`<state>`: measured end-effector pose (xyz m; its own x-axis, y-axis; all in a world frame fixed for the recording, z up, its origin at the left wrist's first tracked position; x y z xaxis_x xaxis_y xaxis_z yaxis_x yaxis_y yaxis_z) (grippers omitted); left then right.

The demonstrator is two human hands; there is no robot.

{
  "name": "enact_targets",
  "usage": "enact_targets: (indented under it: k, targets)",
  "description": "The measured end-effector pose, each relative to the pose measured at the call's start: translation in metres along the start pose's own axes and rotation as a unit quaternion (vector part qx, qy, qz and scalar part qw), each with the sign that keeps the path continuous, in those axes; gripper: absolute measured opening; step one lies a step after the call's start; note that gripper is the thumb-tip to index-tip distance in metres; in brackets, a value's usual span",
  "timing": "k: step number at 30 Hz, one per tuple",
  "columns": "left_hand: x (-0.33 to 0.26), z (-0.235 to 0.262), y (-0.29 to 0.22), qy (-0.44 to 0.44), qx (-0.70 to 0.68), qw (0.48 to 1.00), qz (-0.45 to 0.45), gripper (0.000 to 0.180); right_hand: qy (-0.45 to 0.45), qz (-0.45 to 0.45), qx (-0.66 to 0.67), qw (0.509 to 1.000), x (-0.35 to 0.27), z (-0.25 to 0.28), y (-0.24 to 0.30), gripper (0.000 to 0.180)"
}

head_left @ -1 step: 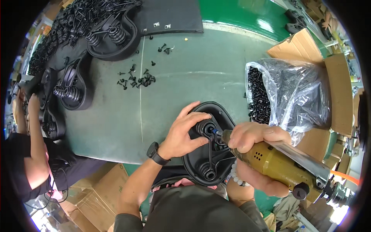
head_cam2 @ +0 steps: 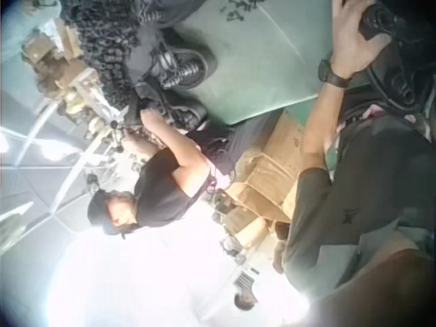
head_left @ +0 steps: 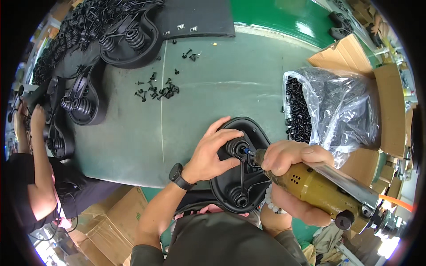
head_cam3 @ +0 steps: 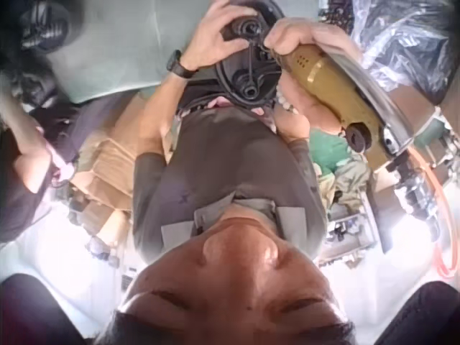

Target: Assembling bicycle seats using an electric screwdriver.

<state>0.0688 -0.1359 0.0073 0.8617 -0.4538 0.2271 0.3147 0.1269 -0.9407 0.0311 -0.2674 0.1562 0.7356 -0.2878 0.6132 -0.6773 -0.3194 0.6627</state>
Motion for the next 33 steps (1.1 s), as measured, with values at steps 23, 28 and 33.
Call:
enact_targets:
  k: [23,28,33]
  targets:
    - [-0.007,0.013,0.004,-0.058,-0.085,0.994,-0.046,0.061,0.043,-0.086,-0.079,0.992,-0.023,-0.014,-0.055,0.101]
    - [-0.007,0.01,0.003,-0.069,-0.058,0.995,-0.05,0.06,-0.037,-0.1,-0.096,0.99,-0.023,-0.004,-0.061,0.097]
    - [-0.007,0.011,0.001,-0.068,-0.038,0.996,-0.045,0.062,-0.118,-0.141,-0.141,0.973,-0.028,0.016,-0.068,0.102]
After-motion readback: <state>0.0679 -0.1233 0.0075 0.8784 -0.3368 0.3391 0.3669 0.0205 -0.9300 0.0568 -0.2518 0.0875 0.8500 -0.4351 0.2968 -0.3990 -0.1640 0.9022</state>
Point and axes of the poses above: each hand's wrist, its own x-axis towards the middle knuckle, its own z-axis out of the back of the hand, y = z × x, the point moved 10 cm from there along x, towards the middle knuckle, and after that the axes turned 9 degrees about -y, right-handed, at the moved point
